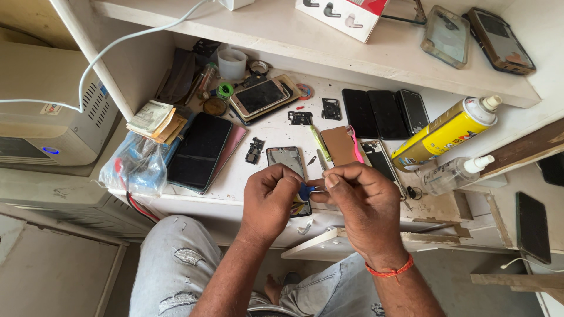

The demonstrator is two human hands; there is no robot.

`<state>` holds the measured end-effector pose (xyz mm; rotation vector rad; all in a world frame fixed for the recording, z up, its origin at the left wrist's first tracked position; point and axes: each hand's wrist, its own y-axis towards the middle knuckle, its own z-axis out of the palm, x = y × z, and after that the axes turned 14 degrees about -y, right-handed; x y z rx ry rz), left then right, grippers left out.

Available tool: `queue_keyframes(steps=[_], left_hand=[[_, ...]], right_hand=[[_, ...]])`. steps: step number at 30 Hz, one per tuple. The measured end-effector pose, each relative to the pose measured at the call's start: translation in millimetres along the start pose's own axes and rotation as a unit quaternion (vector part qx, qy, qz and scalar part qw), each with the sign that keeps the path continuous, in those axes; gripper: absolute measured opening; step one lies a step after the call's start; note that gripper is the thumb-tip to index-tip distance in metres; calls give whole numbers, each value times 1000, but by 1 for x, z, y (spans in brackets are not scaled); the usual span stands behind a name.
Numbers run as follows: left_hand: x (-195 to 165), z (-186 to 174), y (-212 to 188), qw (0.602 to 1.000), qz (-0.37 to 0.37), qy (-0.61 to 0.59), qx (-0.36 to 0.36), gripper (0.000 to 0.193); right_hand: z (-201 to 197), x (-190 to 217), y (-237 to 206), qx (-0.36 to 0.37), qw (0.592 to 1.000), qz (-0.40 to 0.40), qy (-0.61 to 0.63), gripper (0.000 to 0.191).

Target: The person scrapes residue from a smartphone chassis, wipes it with a pink tool, applies adhesive from a tube, and then aligns a screen assembly to the chassis. The person handles the chassis, adhesive tube, and screen assembly throughout the process.

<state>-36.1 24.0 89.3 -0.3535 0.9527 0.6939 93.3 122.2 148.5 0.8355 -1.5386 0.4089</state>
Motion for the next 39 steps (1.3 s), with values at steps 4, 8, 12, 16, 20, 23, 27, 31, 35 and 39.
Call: queue_keyframes(steps=[4, 8, 12, 16, 20, 23, 27, 31, 35, 39], left_hand=[[-8, 3, -3, 999, -3, 47, -27, 20], [-20, 11, -8, 989, -9, 126, -83, 22], [-27, 19, -11, 972, 7, 211, -104, 25], [-21, 16, -10, 964, -26, 229, -134, 29], [-4, 11, -6, 967, -56, 200, -149, 31], [4, 3, 7, 974, -103, 32, -201, 32], [-3, -19, 31, 963, -112, -49, -240, 36], [-15, -28, 59, 964, -130, -5, -232, 44], [-29, -24, 100, 951, -135, 182, -211, 58], [-41, -30, 144, 895, -18, 413, -167, 62]], right_hand=[[0, 10, -3, 10, 983, -89, -160, 14], [-4, 19, 1, 37, 955, -118, -268, 13], [1, 14, 1, 78, 946, -116, -294, 10], [7, -6, -1, 39, 907, -73, -412, 19], [10, -33, -3, 62, 911, 83, -398, 54], [7, -48, -18, 42, 961, 127, -243, 69], [5, -63, -36, 57, 946, 200, -247, 73], [5, -71, -41, 68, 948, 203, -233, 68], [7, -75, -44, 77, 949, 215, -217, 63], [8, -78, -49, 107, 949, 233, -181, 61]])
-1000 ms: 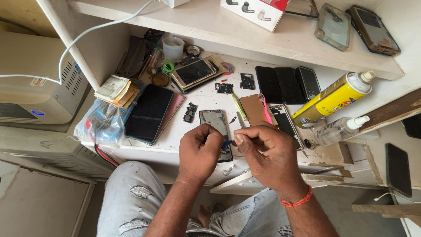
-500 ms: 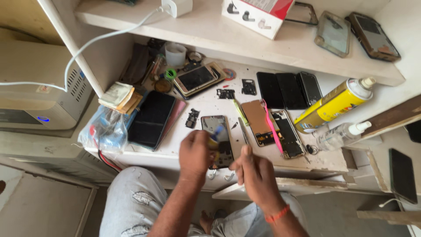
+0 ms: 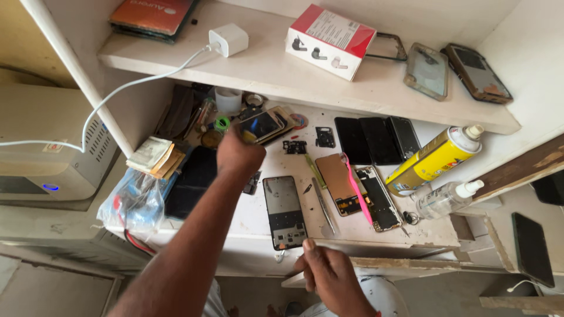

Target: The person scrapes residue from a smartphone chassis, wipes it with a pink tool, applies adhesive from a tube, and then aligns a screen assembly to the chassis. The person handles the chassis, adhesive tube, and screen assembly throughout the process.

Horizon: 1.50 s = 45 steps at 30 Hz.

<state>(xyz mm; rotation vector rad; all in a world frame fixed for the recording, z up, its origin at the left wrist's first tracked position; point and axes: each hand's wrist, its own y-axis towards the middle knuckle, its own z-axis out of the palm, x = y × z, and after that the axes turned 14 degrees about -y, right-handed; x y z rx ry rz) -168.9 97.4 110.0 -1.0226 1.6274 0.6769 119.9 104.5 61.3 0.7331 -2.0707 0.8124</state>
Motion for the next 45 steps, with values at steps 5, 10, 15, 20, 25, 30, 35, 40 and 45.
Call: queue_keyframes(steps=[5, 10, 15, 20, 25, 30, 35, 40, 45], left_hand=[[7, 3, 32, 990, 30, 139, 16, 90], [10, -4, 10, 945, 282, 114, -116, 83], [58, -9, -112, 925, 318, -156, -136, 33], [111, 0, -184, 926, -88, -359, -81, 38], [114, -3, -180, 923, -86, -370, -63, 43], [96, -4, -154, 945, -42, -323, -34, 43], [91, -8, -125, 918, -93, -387, 5, 38], [89, -27, -108, 851, -252, -461, -5, 29], [87, -32, -109, 855, -245, -457, 18, 26]], right_hand=[[-2, -8, -2, 27, 997, 64, 18, 58], [-6, -15, 4, -18, 999, 23, 21, 51], [-18, -26, 10, -86, 996, -9, -3, 34], [-24, -34, 20, -161, 987, -19, 14, 27], [-53, -31, 39, -307, 932, -107, -161, 24], [-82, -23, 58, -315, 857, -107, -394, 37], [-92, -5, 63, -286, 841, -51, -457, 39], [-95, 19, 71, -238, 839, 45, -488, 43], [-103, 33, 83, -225, 803, 19, -552, 58]])
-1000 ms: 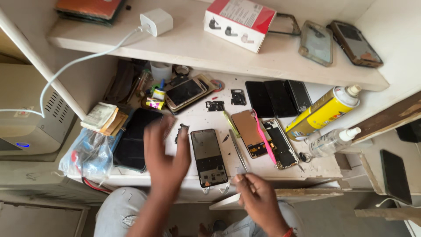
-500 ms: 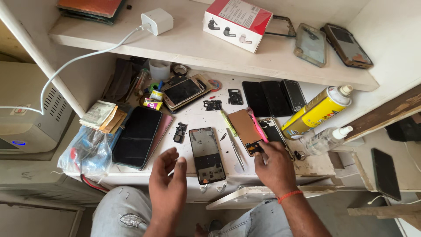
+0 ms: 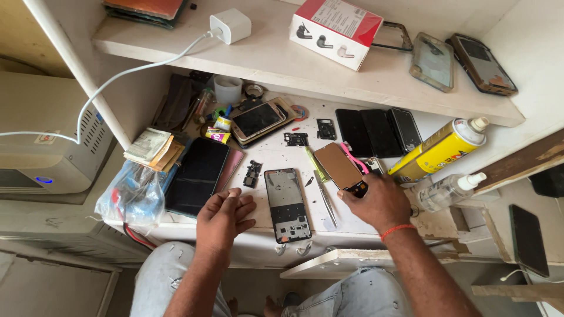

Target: The person scrapes residue from a smartphone chassis, wipes it with a pink tool, applies adhesive from a tube, and then aligns a screen assembly to the chassis. The person handles the chassis, adhesive tube, and screen assembly throughout the process.

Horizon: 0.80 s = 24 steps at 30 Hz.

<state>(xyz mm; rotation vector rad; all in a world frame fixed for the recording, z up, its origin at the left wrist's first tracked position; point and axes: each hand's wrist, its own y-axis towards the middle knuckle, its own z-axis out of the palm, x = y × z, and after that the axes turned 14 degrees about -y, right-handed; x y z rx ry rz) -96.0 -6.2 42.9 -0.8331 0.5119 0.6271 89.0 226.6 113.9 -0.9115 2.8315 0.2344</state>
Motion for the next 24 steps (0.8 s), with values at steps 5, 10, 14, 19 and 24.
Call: queue_keyframes(steps=[5, 10, 14, 19, 24], left_hand=[[9, -4, -1, 999, 33, 11, 24, 24], [17, -7, 2, 994, 89, 32, 53, 34], [13, -4, -2, 995, 84, 29, 35, 24], [12, 10, -43, 994, 53, 91, 31, 34], [21, 29, -90, 977, -104, 79, 168, 45]], right_hand=[[4, -15, 13, 24, 997, -62, -42, 37], [16, -44, 25, -123, 990, -65, -1, 26], [25, -61, 13, -234, 952, 17, 197, 23], [25, -37, -49, 32, 603, 184, 776, 13], [7, 9, -122, 169, 466, 70, 865, 24]])
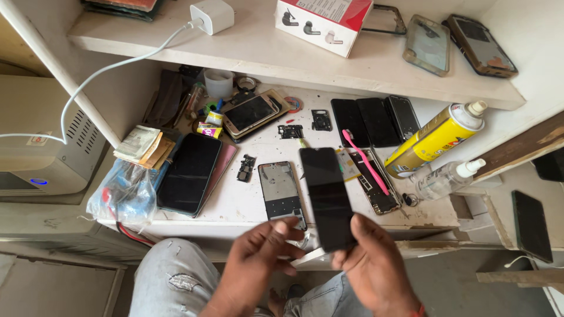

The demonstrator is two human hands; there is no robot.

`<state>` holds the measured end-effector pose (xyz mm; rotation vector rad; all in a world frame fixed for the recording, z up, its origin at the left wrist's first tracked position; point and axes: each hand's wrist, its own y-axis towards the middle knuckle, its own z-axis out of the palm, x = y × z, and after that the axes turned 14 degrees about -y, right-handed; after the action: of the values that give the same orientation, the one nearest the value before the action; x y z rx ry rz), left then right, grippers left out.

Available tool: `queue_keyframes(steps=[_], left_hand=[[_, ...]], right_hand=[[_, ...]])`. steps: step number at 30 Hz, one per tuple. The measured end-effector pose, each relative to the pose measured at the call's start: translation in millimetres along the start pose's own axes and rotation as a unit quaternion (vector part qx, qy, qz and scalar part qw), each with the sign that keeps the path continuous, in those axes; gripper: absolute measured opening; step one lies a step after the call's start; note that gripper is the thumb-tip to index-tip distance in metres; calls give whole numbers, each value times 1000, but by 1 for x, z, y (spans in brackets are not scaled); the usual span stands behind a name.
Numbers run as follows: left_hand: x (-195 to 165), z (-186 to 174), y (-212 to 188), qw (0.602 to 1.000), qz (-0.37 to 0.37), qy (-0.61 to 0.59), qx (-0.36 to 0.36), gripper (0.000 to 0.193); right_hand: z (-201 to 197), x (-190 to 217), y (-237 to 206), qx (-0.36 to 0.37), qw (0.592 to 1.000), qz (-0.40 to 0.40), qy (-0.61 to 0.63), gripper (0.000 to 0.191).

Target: The person scrapes residue from a smartphone chassis, wipes it with a pink tool, applies adhesive from a tube, and then aligns a screen assembly to the chassis. The person handles the chassis, adhesive tube, and screen assembly throughout the process.

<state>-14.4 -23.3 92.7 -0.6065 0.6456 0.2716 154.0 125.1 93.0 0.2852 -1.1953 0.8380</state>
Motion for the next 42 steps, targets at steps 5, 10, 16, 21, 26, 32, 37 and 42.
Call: queue_keyframes(steps=[5, 10, 16, 21, 26, 32, 37, 42], left_hand=[[2, 9, -14, 992, -35, -86, 87, 39], [12, 10, -17, 989, -29, -116, 93, 22], [14, -6, -11, 981, -44, -146, 123, 17], [11, -31, -7, 994, -36, -63, 77, 18], [-7, -51, 13, 990, 88, 16, -111, 33], [-29, -37, 60, 981, 116, -74, -134, 73], [-29, -21, 80, 988, 61, -100, -99, 63], [-37, -12, 94, 987, 2, -82, -137, 49]], right_hand=[[21, 8, -16, 60, 998, -10, -21, 30], [19, 10, -14, 73, 996, -33, -27, 34], [5, 5, -13, 144, 988, -43, -27, 37], [-8, 4, -10, 163, 984, -1, -64, 35], [-23, 7, 17, 132, 991, -28, 5, 27], [-16, 6, 69, 22, 997, 64, 29, 31], [2, 3, 88, -39, 988, 146, -7, 35], [7, 11, 97, -55, 982, 179, -21, 30]])
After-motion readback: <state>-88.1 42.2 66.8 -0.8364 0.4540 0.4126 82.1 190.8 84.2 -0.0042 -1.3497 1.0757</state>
